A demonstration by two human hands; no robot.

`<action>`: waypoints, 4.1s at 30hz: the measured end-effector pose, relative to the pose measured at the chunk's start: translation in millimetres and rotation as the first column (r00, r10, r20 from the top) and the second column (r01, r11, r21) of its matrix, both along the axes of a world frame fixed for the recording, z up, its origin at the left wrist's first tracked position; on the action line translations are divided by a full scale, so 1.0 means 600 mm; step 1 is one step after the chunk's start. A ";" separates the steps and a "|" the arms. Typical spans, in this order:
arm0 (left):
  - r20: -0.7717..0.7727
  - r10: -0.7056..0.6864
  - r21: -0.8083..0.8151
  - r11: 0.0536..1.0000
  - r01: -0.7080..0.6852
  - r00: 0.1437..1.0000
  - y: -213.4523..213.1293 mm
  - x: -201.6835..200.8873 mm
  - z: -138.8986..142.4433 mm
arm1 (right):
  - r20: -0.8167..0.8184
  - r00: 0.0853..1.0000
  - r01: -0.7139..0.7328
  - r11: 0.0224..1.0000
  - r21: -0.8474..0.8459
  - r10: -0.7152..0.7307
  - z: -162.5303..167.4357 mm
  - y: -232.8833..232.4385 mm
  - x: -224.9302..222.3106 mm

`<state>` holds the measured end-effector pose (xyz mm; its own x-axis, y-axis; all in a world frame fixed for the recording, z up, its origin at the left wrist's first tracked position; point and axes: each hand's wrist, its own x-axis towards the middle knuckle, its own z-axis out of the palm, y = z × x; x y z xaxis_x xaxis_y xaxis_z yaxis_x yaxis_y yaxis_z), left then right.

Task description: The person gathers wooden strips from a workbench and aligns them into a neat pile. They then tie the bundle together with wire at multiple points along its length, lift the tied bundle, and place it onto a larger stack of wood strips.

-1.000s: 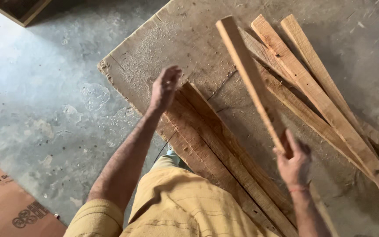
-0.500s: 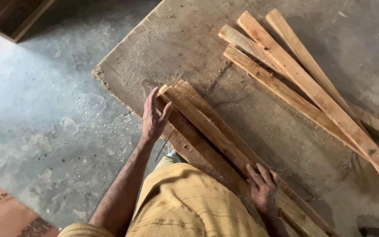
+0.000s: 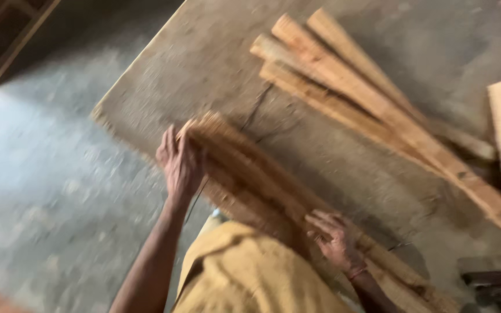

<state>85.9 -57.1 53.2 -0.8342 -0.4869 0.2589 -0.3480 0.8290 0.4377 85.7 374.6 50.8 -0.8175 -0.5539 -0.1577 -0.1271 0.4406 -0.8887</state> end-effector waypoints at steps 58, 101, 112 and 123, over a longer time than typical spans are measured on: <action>-0.161 -0.630 -0.015 0.771 0.636 0.760 0.300 -0.104 0.085 | -0.544 0.835 0.409 0.754 0.514 -0.082 -0.029 0.284 -0.441; -0.155 -0.797 -0.168 0.604 0.779 0.584 0.228 -0.058 0.017 | -0.394 0.913 0.256 0.903 0.345 -0.108 -0.027 0.216 0.036; -0.203 -0.763 -0.137 0.643 0.754 0.614 0.261 -0.088 0.050 | -0.373 0.927 0.093 0.933 0.348 0.047 0.049 0.209 -0.041; -0.294 -0.759 -0.125 0.633 0.764 0.581 0.253 -0.112 0.073 | -0.667 0.743 0.448 0.698 0.559 0.058 -0.038 0.255 -0.475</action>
<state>18.5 94.4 96.8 -0.7834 0.2856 0.5520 0.5544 0.7224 0.4132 -199.3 527.7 28.2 -0.9338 -0.3212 0.1578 -0.3395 0.9346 -0.1065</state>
